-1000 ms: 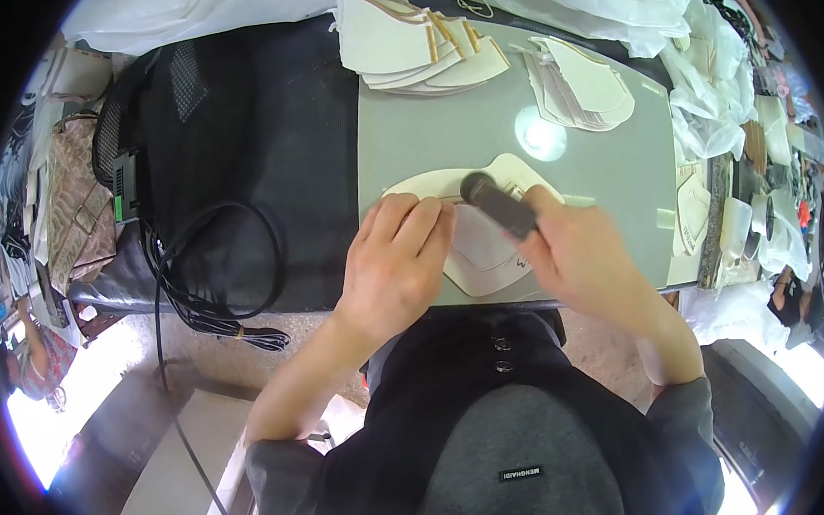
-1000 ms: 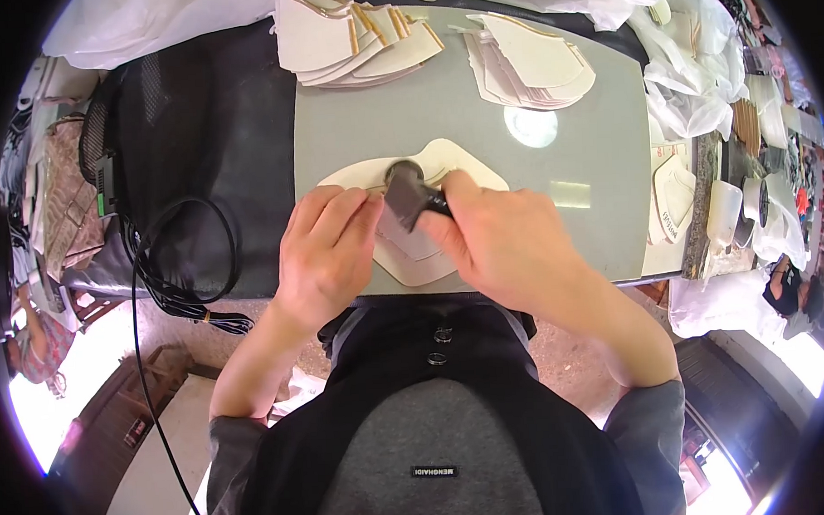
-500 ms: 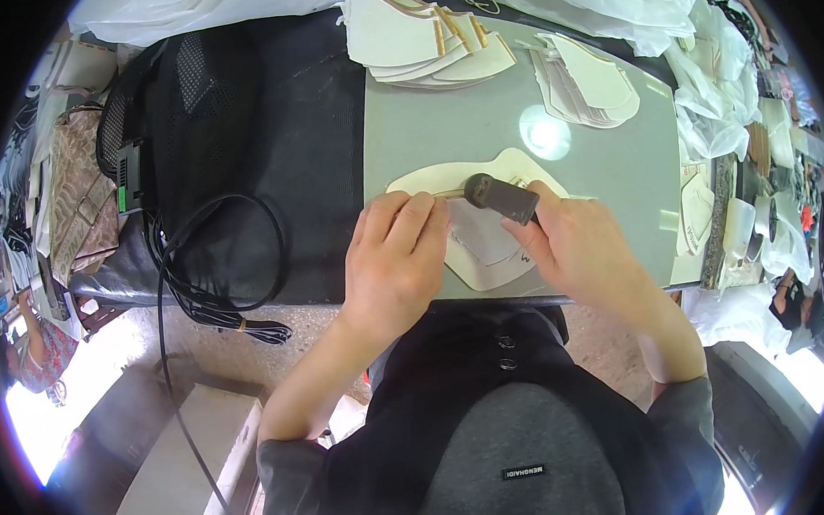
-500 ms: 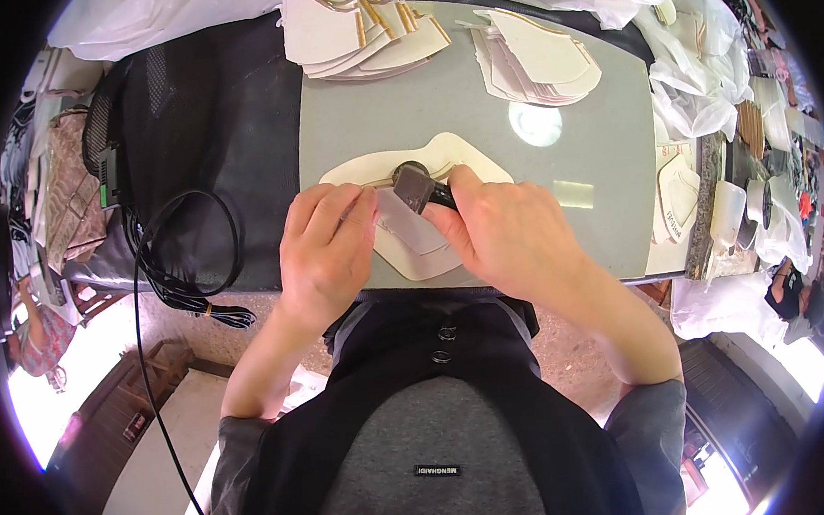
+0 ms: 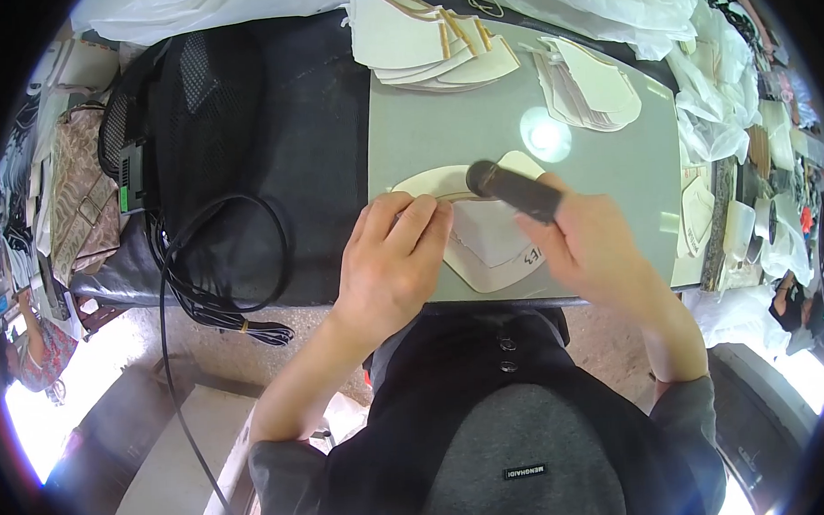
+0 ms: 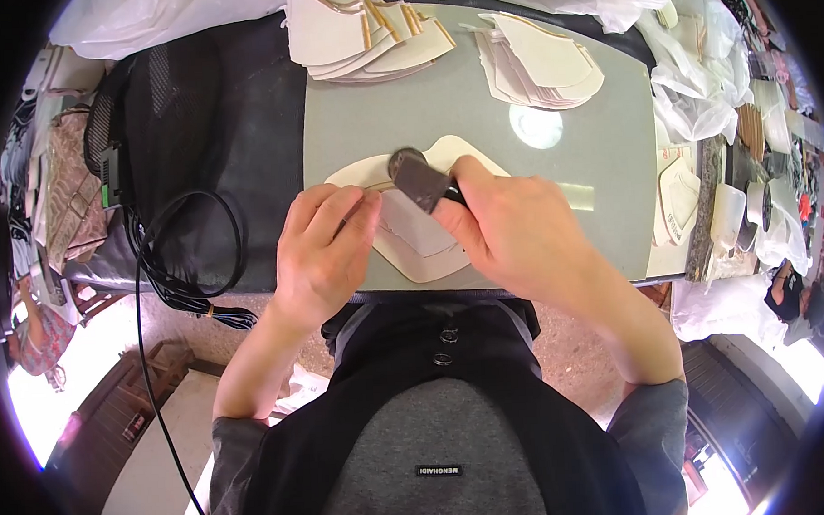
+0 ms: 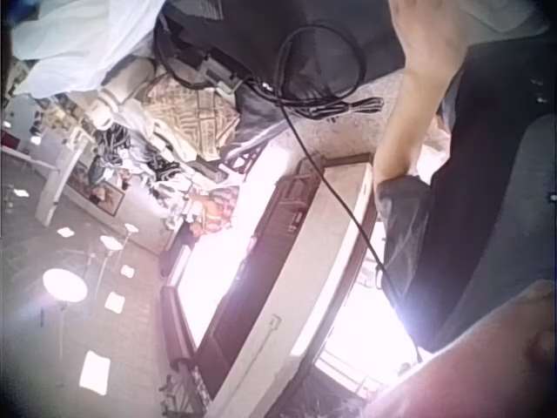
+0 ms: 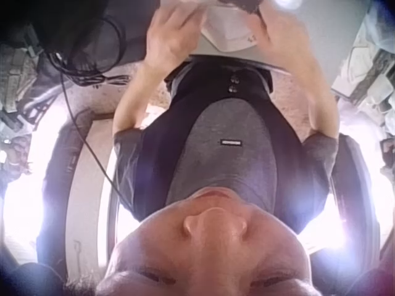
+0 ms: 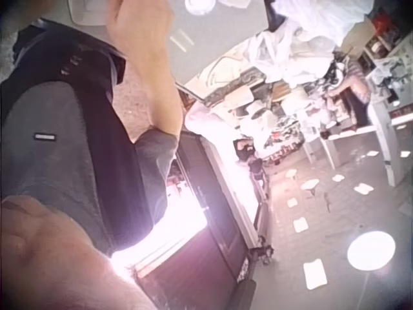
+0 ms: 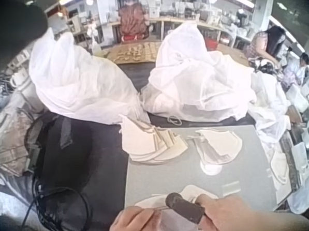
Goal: Hammering leather shoe upper components together on a metal plate at a manufacturing workbench.
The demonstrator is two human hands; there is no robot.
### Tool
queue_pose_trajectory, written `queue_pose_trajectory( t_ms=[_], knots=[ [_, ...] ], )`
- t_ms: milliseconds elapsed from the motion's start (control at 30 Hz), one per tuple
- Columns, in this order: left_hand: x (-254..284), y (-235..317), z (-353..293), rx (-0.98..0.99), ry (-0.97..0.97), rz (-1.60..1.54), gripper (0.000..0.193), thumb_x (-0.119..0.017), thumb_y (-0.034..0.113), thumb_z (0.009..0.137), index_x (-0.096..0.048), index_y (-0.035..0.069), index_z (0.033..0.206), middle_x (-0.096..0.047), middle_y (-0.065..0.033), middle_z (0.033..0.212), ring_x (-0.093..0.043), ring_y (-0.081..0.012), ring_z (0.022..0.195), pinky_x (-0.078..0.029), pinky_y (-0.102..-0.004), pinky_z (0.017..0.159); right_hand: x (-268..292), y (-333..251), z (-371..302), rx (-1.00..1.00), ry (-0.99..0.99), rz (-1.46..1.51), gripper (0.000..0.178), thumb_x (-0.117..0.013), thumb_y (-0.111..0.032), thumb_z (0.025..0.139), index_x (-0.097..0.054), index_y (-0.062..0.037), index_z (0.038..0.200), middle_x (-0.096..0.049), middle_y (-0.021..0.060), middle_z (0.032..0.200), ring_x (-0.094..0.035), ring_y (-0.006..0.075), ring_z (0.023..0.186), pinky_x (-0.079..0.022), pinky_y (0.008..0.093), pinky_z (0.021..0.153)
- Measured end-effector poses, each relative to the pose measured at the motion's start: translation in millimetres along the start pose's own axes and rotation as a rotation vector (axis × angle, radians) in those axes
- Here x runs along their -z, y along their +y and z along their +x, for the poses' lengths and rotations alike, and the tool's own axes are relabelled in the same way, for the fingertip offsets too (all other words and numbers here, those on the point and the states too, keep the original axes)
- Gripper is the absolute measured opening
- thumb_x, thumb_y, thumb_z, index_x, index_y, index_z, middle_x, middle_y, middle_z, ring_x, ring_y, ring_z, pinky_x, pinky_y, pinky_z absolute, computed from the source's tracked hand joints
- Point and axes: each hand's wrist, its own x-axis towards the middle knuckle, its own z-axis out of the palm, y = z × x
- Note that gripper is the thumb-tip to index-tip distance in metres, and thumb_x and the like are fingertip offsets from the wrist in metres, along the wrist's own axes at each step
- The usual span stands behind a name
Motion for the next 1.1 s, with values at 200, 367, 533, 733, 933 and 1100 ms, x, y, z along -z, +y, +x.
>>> queue_pose_trajectory(
  t_ms=[200,367,533,733,933,1100],
  knots=[
    [2.7,0.0,2.6,0.011,-0.009,-0.017,0.031,-0.074,-0.003,0.07,-0.071,-0.003,0.101,-0.063,-0.0094,0.102,-0.061,-0.0294,0.092,-0.053,-0.0375,0.076,-5.5,-4.7,4.4,0.047,-0.046,-0.069,0.033,-0.057,-0.03,0.1,-0.049,-0.0005,0.089,-0.058,0.0159,0.059,-0.061,0.0381,0.055,-0.046,0.0459,0.052],
    [-1.2,-2.2,0.4,-0.018,0.015,-0.003,0.032,-0.069,0.004,0.071,-0.069,-0.004,0.102,-0.061,-0.0086,0.102,-0.059,-0.0257,0.095,-0.052,-0.0368,0.081,-9.8,-7.3,5.6,0.063,-0.006,-0.058,0.036,-0.058,-0.032,0.099,-0.05,-0.0001,0.086,-0.057,0.0153,0.057,-0.06,0.0376,0.054,-0.046,0.0454,0.05],
    [-0.2,-2.2,1.5,0.052,0.056,-0.092,0.028,-0.073,0.0,0.073,-0.07,-0.002,0.101,-0.063,-0.0089,0.101,-0.06,-0.0275,0.092,-0.052,-0.0368,0.077,-8.9,-6.4,7.0,0.026,-0.032,-0.022,0.038,-0.057,-0.033,0.1,-0.05,-0.0004,0.083,-0.057,0.015,0.055,-0.06,0.0376,0.053,-0.046,0.045,0.05],
    [1.4,-0.9,2.4,0.064,0.058,-0.113,0.028,-0.077,-0.002,0.071,-0.072,-0.001,0.099,-0.065,-0.0095,0.098,-0.061,-0.0297,0.089,-0.052,-0.0368,0.073,-8.9,2.8,9.1,0.05,-0.024,-0.068,0.038,-0.056,-0.034,0.101,-0.051,-0.0007,0.083,-0.059,0.0153,0.057,-0.061,0.0379,0.055,-0.046,0.0455,0.05],
    [0.6,-1.2,-0.3,0.005,0.082,-0.041,0.027,-0.078,-0.002,0.068,-0.07,-0.002,0.094,-0.066,-0.0105,0.098,-0.063,-0.0308,0.09,-0.054,-0.0378,0.074,-1.8,-11.7,15.4,0.065,-0.036,-0.055,0.039,-0.055,-0.036,0.1,-0.052,-0.0007,0.084,-0.06,0.0164,0.06,-0.062,0.0389,0.057,-0.047,0.0459,0.052],
    [-0.1,-3.9,-1.3,-0.016,0.113,-0.045,0.021,-0.076,0.004,0.07,-0.067,-0.003,0.088,-0.065,-0.011,0.095,-0.064,-0.0272,0.091,-0.055,-0.0386,0.078,1.7,-9.8,21.0,0.083,-0.105,-0.091,0.043,-0.055,-0.04,0.1,-0.053,0.0001,0.083,-0.061,0.0182,0.062,-0.061,0.04,0.058,-0.047,0.0464,0.054]
  ],
)
